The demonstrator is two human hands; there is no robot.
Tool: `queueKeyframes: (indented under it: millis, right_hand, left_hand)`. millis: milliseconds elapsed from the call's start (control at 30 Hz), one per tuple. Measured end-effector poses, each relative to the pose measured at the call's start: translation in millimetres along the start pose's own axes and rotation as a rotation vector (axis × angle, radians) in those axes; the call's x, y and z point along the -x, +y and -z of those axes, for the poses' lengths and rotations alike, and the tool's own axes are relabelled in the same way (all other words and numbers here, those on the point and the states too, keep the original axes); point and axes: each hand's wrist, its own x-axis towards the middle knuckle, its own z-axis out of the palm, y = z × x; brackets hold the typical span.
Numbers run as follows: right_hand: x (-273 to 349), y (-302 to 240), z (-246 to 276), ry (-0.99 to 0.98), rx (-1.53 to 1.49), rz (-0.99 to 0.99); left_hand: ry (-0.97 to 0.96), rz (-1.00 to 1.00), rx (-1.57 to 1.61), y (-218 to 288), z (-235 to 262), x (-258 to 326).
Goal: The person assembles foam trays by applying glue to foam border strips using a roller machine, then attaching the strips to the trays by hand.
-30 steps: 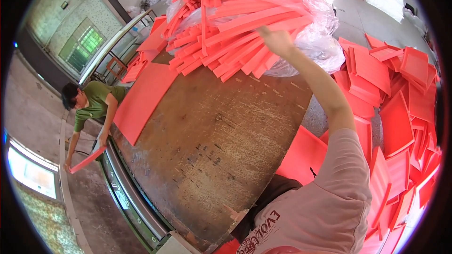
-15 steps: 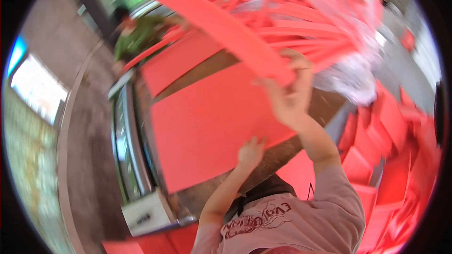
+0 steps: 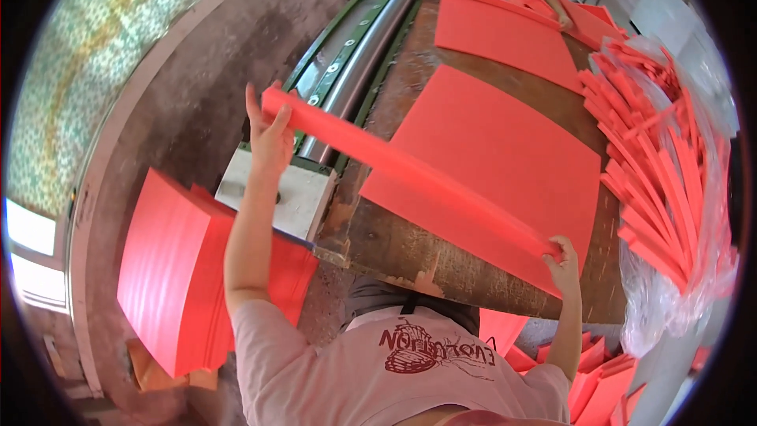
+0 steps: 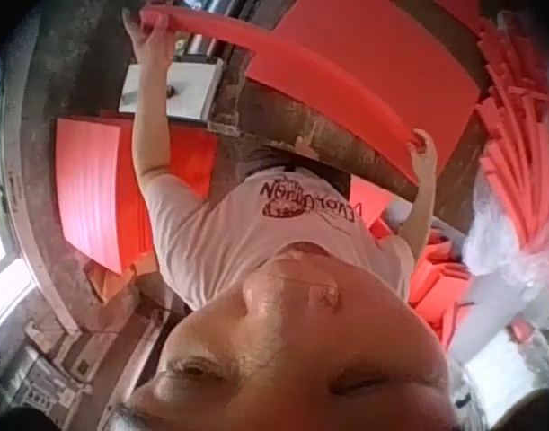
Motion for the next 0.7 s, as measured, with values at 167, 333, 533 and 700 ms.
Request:
queueKeyframes:
  millis: [167,333,533,700]
  right_hand:
    - [-44,15,-2,0.004,0.139,0.099]
    - [-70,1,-22,-0.086,0.329,0.125]
    - [-131,-64,-105,-0.117,0.638,0.464]
    - [-212,-123,-234,-0.139,0.680,0.742]
  left_hand:
    - [-0.399,0.161,-0.754,-12,58,-35]
    - [-0.818,-0.288,-1.711,-58,86,-43]
    - [-0.694,-0.292,-2.036,-7,173,-74]
    - [-0.407,-0.257,-2.551,91,262,-70]
